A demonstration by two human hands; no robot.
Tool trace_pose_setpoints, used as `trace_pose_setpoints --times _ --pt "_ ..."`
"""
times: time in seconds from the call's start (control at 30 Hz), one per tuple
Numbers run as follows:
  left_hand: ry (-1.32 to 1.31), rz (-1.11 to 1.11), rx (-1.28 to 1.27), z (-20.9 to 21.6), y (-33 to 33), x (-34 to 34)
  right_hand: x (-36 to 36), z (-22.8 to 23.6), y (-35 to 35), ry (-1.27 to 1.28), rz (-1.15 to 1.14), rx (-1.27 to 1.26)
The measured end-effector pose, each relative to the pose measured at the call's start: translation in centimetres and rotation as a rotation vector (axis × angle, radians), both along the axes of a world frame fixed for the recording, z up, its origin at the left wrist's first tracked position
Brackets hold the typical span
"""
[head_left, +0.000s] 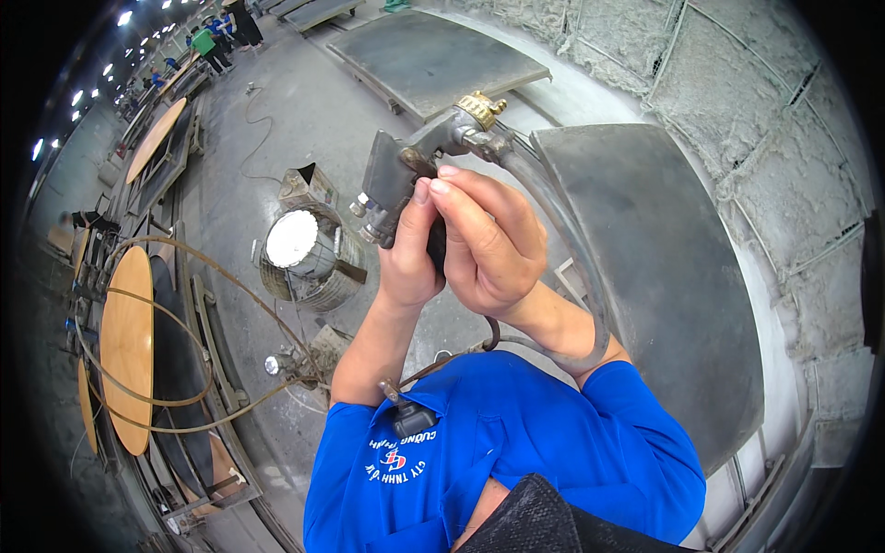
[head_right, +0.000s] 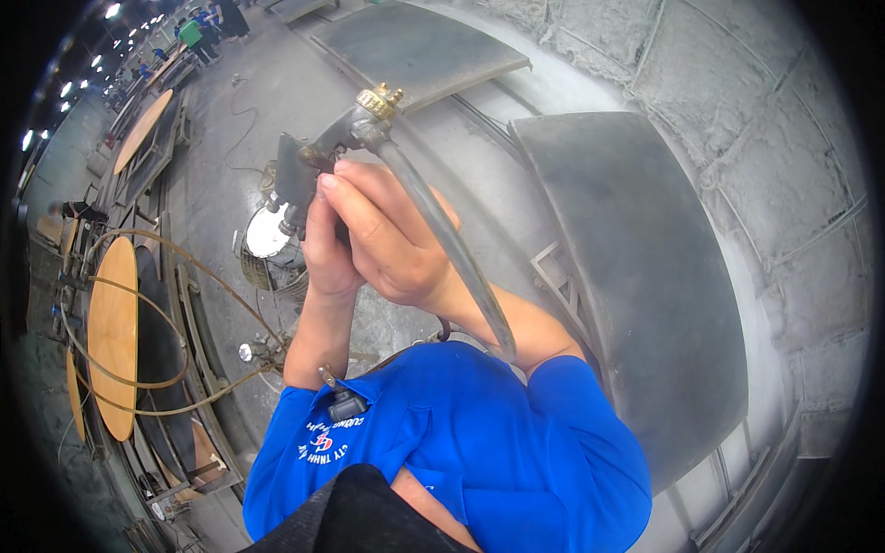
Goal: The person repeatedly adjusts a spray gun, turning knobs and manipulating the nozzle and hose connections. They also briefly dip the gun into a container of white material and reposition the hose.
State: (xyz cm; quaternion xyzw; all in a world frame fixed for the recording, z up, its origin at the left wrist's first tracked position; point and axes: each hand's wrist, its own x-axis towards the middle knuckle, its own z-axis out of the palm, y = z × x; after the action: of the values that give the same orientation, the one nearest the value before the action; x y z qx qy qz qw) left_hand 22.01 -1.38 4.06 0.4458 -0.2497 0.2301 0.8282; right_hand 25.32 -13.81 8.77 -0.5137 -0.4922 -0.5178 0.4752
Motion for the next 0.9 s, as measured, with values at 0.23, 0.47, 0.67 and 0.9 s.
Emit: trace_pose_setpoints --times 0.23,0.47,0.67,0.9 --pt "0.034 0.019 0.002 0.2 -0.2 -0.2 -0.1 0.0 0.0 -0.002 -0.033 -0.007" --pt "0.107 0.138 -0.034 0.9 -1.3 -0.3 -0.1 0.1 0.0 0.004 -0.058 -0.015" --pt "0.069 0.012 -0.001 0.3 -0.1 0.2 0.1 0.3 0.3 0.066 0.030 0.004" --pt "0.030 -0.043 -0.042 0.5 -0.1 0.2 -0.3 -0.1 0.4 0.028 0.023 0.071"
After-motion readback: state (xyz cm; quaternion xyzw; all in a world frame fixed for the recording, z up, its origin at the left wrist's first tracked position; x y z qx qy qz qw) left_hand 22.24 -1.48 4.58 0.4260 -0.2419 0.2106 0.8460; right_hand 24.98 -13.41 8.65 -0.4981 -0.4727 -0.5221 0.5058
